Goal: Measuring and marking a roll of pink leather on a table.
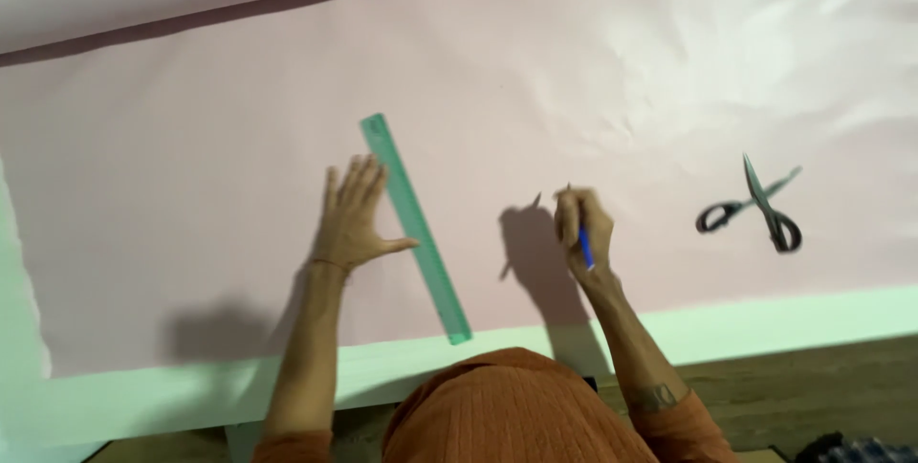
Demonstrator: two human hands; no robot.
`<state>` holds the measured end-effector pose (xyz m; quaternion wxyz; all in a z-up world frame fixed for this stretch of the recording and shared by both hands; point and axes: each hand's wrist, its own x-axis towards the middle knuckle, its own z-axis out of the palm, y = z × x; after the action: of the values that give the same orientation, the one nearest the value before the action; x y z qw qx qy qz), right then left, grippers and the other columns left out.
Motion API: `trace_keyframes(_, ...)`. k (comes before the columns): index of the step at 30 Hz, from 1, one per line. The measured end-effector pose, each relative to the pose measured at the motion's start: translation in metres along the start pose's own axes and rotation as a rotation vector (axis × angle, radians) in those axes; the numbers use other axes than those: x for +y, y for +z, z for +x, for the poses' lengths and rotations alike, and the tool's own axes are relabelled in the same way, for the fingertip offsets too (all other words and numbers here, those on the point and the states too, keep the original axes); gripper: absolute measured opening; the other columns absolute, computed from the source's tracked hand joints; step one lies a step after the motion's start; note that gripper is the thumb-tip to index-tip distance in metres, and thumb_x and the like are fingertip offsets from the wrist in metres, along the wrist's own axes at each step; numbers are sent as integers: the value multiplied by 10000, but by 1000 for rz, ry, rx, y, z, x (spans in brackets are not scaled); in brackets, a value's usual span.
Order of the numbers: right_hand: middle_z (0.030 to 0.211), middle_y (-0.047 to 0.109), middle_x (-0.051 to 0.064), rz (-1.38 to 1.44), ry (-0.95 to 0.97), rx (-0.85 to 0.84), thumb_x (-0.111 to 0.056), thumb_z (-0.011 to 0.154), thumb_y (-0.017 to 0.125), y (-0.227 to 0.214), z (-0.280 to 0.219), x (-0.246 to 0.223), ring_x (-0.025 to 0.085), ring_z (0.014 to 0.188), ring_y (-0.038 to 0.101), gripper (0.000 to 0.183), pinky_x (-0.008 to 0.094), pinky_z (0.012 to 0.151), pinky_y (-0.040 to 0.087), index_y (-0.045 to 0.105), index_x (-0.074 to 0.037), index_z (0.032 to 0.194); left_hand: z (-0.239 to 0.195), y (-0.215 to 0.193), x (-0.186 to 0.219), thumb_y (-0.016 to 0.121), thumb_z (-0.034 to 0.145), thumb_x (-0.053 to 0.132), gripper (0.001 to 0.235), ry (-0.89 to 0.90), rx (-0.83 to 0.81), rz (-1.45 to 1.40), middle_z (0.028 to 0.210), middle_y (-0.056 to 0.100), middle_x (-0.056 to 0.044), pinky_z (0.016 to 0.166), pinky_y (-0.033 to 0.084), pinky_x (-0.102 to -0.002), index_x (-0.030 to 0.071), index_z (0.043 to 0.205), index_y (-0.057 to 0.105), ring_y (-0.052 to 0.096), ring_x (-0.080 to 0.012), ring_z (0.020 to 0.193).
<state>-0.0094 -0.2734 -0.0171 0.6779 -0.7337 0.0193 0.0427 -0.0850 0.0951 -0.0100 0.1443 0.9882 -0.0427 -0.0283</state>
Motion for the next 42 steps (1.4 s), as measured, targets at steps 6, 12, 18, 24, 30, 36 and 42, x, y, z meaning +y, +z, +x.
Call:
trace_keyframes(6, 655, 522, 12, -580, -303, -266, -255, 861, 863, 6, -127, 64, 232, 559, 603, 219, 356, 584, 530, 708, -149, 972, -31, -26, -67, 650, 650, 932, 1307, 5, -68, 31, 1759, 266, -103, 1344, 27, -585, 130, 1645, 379, 178, -317, 1635)
trace_keyframes(12, 912, 543, 21, -1010, -613, -414, -801, 856, 577, 86, -211, 64, 260, 712, 634, 648, 410, 740, 489, 646, -245, 1181, -29, -35, -92, 626, 676, 933, 1320, 135, -139, 51, 1769, 217, -72, 1340, -17, -600, 137, 1675, 295, 107, -301, 1644)
trace_keyframes(18, 875, 588, 86, -961, -498, -104, -840, 724, 718, 130, -254, 60, 226, 730, 478, 875, 462, 870, 381, 629, -56, 1101, -16, -19, -98, 365, 637, 1127, 1500, 292, -22, -34, 1754, 236, -108, 1281, -85, -568, 32, 1658, 293, 97, -273, 1610)
trace_keyframes(24, 879, 604, 56, -978, -465, -40, -801, 734, 772, 152, -248, 52, 206, 755, 498, 856, 432, 874, 338, 607, -73, 1153, -7, -10, -103, 262, 634, 1172, 1534, 357, 45, -67, 1747, 263, -124, 1266, -96, -578, 35, 1663, 313, 114, -281, 1604)
trace_keyframes(30, 890, 621, 65, -913, -454, -50, -763, 729, 805, 155, -248, 36, 206, 732, 561, 877, 433, 898, 340, 638, -11, 1146, -4, -4, -109, 260, 626, 1172, 1523, 352, 31, -90, 1754, 244, -138, 1265, -100, -582, 56, 1664, 265, 137, -275, 1616)
trace_keyframes(36, 933, 626, 76, -897, -391, -71, -735, 725, 833, 154, -250, 35, 211, 784, 568, 862, 446, 932, 338, 608, -30, 1167, -8, -5, -110, 658, 721, 1039, 1422, 349, 74, -97, 1744, 281, -137, 1255, -120, -558, 23, 1665, 345, 128, -249, 1605)
trace_keyframes(42, 902, 664, 91, -880, -386, -73, -736, 742, 812, 157, -250, 29, 210, 738, 567, 868, 448, 943, 339, 579, -20, 1174, -8, -2, -113, 742, 718, 1000, 1411, 360, 111, -102, 1721, 336, -174, 1256, -109, -557, 1, 1648, 385, 161, -264, 1598)
